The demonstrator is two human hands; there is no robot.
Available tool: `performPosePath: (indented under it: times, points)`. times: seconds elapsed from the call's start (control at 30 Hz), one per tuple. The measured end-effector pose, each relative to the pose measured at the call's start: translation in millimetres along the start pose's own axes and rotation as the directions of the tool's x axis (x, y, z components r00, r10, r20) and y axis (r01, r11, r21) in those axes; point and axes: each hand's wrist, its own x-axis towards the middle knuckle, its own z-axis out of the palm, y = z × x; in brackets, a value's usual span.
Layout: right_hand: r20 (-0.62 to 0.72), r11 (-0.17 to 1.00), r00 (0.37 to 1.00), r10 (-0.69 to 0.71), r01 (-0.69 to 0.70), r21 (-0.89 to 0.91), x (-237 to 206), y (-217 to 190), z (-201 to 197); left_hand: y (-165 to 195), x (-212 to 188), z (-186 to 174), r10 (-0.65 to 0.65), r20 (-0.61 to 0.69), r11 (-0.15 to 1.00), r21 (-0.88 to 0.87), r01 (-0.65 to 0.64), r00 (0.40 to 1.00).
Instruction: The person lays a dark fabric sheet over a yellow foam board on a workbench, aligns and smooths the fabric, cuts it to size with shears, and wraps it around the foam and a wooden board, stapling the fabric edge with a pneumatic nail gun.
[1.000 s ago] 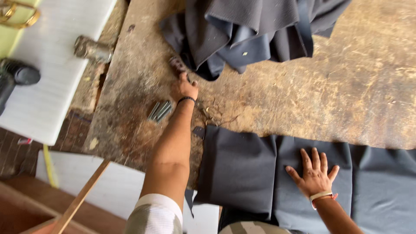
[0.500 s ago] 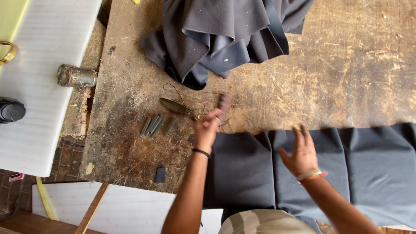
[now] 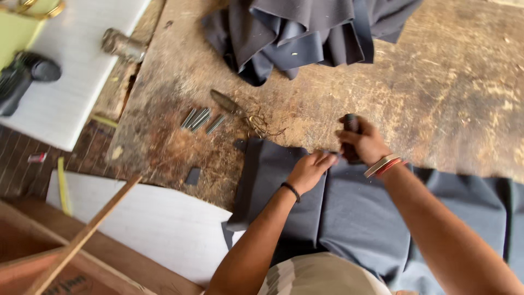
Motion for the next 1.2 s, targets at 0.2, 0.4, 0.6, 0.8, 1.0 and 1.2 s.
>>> performPosePath:
  times: [0.2, 0.4, 0.6, 0.8, 1.0, 1.2]
  points:
    - [-0.121, 0.893, 0.992, -0.045, -0.014, -0.449, 92, 17, -60, -31, -81, -21, 0.053, -0.442, 0.957, 0.277, 0.080, 0.895]
    - [0.238, -0.026, 0.631, -0.738, 0.325, -0.945, 108, 16, -34, -62, -136, 10, -0.132, -0.655, 0.977, 0.039, 0.208, 0.744]
    - [0.877, 0.482, 0.431, 0.213, 0.735, -0.478, 21, 48, 72, -67, -127, 35, -0.070, -0.698, 0.989, -0.142, -0.042, 0.712]
    - [0.722, 0.531, 0.690, 0.057, 0.591, -0.607, 68, 44, 54, -101, -180, 38, -0.413, -0.720, 0.897, -0.426, 0.115, 0.557]
    - [0.572, 0.316, 0.820, 0.009, 0.541, -0.780, 113, 54, 34, -160, -216, 72, -0.655, -0.569, 0.721, -0.667, 0.186, 0.497]
    - [0.466, 0.210, 0.882, 0.061, 0.445, -0.870, 112, 49, 27, -204, -222, 97, -0.607, -0.565, 0.778, -0.567, 0.271, 0.559]
